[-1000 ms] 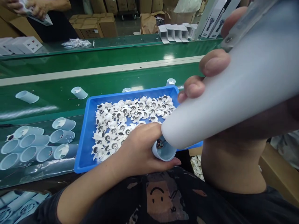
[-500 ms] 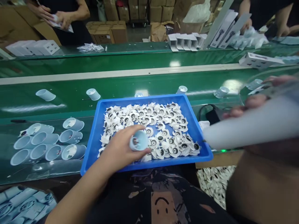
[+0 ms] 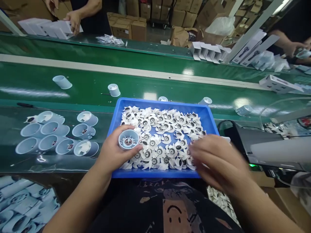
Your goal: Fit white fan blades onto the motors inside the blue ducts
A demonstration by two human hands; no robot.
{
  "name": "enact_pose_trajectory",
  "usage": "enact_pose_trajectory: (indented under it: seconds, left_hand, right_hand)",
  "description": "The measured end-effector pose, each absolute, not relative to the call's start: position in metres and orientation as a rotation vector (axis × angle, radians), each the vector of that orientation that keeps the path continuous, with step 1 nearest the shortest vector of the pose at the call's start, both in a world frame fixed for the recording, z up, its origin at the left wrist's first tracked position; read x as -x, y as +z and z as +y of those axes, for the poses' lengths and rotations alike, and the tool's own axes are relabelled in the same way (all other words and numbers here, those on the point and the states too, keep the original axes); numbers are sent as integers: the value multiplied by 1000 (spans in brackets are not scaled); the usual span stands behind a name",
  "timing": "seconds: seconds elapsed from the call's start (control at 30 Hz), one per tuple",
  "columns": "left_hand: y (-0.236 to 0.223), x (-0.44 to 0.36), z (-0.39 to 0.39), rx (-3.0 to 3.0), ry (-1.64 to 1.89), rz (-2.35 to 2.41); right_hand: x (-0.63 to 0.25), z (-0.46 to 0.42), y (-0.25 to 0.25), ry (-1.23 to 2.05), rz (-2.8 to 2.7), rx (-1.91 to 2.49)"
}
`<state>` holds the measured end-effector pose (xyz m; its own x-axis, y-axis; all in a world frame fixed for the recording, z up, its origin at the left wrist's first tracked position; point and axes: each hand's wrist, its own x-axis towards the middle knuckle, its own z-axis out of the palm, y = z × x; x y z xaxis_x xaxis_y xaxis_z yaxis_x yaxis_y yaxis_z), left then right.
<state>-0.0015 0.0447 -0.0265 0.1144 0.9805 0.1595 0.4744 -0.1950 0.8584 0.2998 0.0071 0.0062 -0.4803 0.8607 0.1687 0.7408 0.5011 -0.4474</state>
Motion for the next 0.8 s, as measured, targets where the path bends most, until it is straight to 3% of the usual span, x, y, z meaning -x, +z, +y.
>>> enact_pose_trajectory:
  seconds: [0.13, 0.33, 0.6, 0.8]
  left_hand:
    - [-27, 2, 41, -1756, 1069, 1374]
    - [-26, -3, 35, -1789, 991, 1314]
    - [-28, -3, 30, -1733, 903, 1366]
    - [-31, 1, 34, -1831, 958, 1248]
  right_hand:
    - [-242, 65, -15, 324, -2905, 1356]
    - [-213, 93, -28, 273, -3178, 1356]
    - [-207, 81, -24, 273, -2990, 1678]
    - [-237, 72, -1, 601, -2421, 1607]
